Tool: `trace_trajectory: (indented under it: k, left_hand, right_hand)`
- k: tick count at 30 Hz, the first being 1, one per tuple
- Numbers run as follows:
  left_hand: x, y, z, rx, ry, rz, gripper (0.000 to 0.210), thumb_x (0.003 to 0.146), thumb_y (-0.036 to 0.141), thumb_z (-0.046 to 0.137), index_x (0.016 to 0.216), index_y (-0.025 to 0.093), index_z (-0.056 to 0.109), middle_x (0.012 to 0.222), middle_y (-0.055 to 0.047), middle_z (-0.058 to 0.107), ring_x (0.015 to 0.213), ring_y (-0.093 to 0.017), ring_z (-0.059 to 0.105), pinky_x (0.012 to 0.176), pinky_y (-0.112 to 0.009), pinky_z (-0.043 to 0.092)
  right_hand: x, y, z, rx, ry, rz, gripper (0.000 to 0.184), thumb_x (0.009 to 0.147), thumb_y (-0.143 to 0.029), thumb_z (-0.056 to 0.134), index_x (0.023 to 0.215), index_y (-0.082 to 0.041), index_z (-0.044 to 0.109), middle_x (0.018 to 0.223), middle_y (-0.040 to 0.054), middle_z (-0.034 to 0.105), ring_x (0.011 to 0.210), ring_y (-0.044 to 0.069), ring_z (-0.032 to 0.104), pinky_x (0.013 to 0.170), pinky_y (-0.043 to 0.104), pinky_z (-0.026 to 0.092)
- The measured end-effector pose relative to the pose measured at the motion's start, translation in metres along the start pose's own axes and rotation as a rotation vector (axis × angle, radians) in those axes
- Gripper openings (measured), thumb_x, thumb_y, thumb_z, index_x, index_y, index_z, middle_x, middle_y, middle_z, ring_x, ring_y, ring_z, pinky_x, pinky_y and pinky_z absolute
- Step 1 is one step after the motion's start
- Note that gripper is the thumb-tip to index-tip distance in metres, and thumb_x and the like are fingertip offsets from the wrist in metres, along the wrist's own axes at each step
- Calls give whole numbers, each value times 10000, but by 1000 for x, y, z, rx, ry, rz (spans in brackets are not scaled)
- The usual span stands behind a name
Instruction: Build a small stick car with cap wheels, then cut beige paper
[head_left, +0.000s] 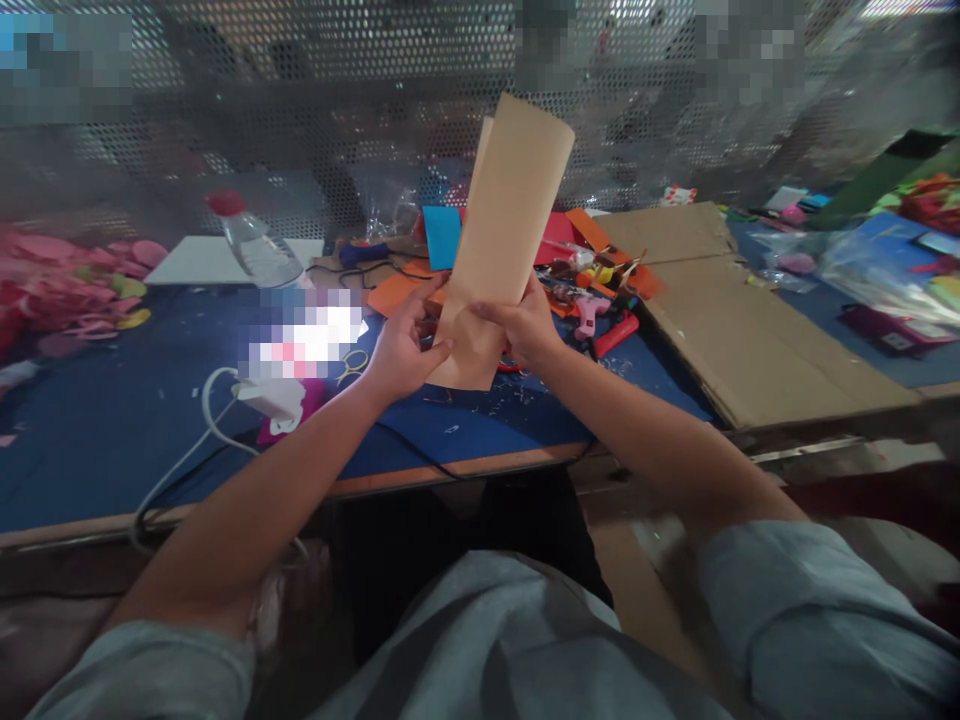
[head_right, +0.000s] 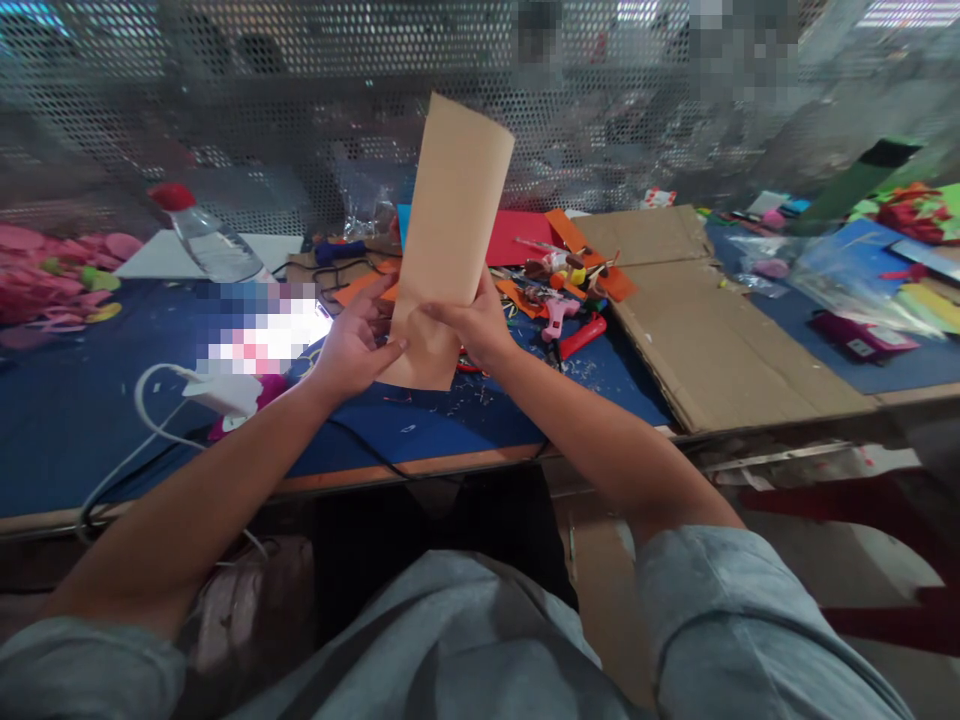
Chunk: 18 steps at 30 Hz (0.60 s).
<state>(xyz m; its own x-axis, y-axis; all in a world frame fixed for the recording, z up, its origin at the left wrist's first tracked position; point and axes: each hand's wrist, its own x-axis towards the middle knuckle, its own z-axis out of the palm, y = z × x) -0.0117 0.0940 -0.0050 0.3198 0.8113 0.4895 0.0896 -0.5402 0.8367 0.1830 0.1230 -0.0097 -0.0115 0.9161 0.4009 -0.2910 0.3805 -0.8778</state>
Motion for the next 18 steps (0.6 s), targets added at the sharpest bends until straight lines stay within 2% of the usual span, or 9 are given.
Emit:
trace_trajectory:
  k: [9, 13, 18]
  left_hand:
    - [-1, -1, 2, 36, 10, 28, 784, 841, 230, 801, 1562, 313, 505, 1130, -63, 691, 919, -171, 715, 843, -343, 633]
    - [-2, 0, 1, 35, -1, 15, 783, 842, 216, 791, 1564, 323, 510, 1129, -58, 684, 902, -166, 714, 813, -327, 641]
    - [-2, -1, 1, 45, 16, 20, 772, 841, 176, 770, 1561, 315, 529, 1137, -65, 699, 956, -177, 719, 821, -309, 644]
  right_hand:
    - [2, 3, -2, 27, 20, 12, 843, 543, -468, 966, 1254, -309, 541, 1333, 75, 726, 1277, 355, 689, 1126, 583, 578]
    - [1, 2, -2, 9, 11, 18, 840, 562, -513, 959, 1265, -319, 543, 1355, 70, 725, 1286, 356, 688, 1134, 595, 572]
    - [-1, -2, 1, 39, 22, 36, 932, 535, -502, 974, 1334, -318, 530, 1339, 78, 730, 1273, 364, 699, 1103, 593, 595]
